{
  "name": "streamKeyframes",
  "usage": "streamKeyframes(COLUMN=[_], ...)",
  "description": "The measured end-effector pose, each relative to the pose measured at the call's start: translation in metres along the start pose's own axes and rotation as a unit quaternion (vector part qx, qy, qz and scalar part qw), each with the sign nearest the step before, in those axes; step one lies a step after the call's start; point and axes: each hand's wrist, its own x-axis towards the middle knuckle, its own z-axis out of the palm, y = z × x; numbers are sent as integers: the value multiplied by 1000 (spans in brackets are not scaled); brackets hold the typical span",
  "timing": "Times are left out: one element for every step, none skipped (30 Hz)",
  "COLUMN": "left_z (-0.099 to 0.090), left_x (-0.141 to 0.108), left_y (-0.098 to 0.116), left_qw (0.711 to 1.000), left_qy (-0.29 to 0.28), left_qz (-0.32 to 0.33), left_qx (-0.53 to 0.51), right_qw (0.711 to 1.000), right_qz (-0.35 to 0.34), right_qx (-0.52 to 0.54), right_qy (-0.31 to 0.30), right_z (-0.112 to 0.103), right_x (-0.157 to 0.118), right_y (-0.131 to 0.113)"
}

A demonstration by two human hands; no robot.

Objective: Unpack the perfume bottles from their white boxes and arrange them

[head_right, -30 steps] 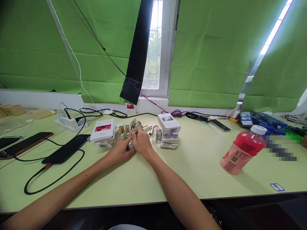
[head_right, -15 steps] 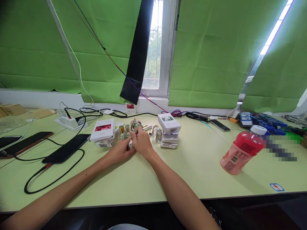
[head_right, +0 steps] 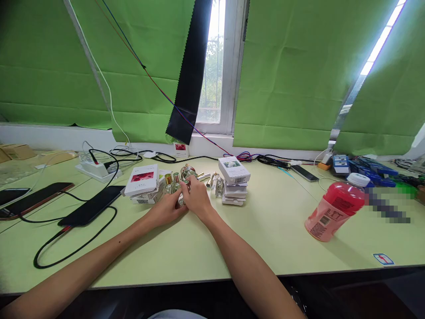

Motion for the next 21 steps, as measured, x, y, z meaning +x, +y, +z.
streamKeyframes(left_z=[0, 1, 1, 1, 1, 2, 2, 2, 2, 2, 1, 1, 1, 1, 1, 0, 0, 0, 0, 0, 0], left_x=[0, 0, 1, 1, 1, 1, 1, 1, 1, 1, 1, 1, 1, 0, 0, 0, 0, 0, 0, 0, 0], left_y=[0, -1, -1, -2, -2, -2, -2, -2, -2, -2, -1, -1, 0, 1, 1, 2, 2, 3, 3, 3, 3], left_qw=[1000, 1000, 1000, 1000, 1000, 1000, 1000, 1000, 1000, 1000, 1000, 1000, 1000, 1000, 1000, 1000, 1000, 1000, 1000, 1000, 1000], left_qy=[1, 1, 1, 1, 0, -1, -1, -2, -2, -2, -2, -3, -3, -5, -5, -6, -6, -7, -7, -8, -10], left_qz=[2, 4, 6, 7, 7, 7, 7, 7, 6, 6, 5, 5, 5, 5, 3, 2, 0, -1, -3, -4, -5], left_qx=[1, 2, 4, 5, 7, 8, 9, 10, 10, 10, 9, 8, 7, 7, 8, 9, 11, 12, 13, 12, 11], right_qw=[1000, 1000, 1000, 1000, 1000, 1000, 1000, 1000, 1000, 1000, 1000, 1000, 1000, 1000, 1000, 1000, 1000, 999, 999, 999, 999], right_qz=[-1, -3, -5, -6, -7, -7, -7, -6, -5, -5, -5, -5, -5, -4, -4, -4, -4, -3, -3, -2, -2], right_qx=[-2, -4, -5, -7, -10, -12, -14, -16, -17, -17, -17, -17, -17, -18, -19, -21, -24, -26, -28, -29, -31], right_qy=[0, -1, -2, -3, -3, -4, -5, -7, -8, -9, -11, -12, -13, -13, -14, -16, -18, -20, -23, -25, -27], right_z=[0, 0, 0, 0, 0, 0, -1, -1, -1, -1, -1, -1, -1, -1, -1, -1, 0, 0, 0, -1, -1], right_x=[0, 0, 0, 0, -1, -1, -1, -1, -1, -1, -1, -1, -1, -1, -1, -1, -2, -2, -2, -2, -2], right_y=[0, -1, -1, -1, -2, -2, -2, -3, -3, -3, -3, -3, -3, -3, -3, -2, -2, -2, -2, -2, -2])
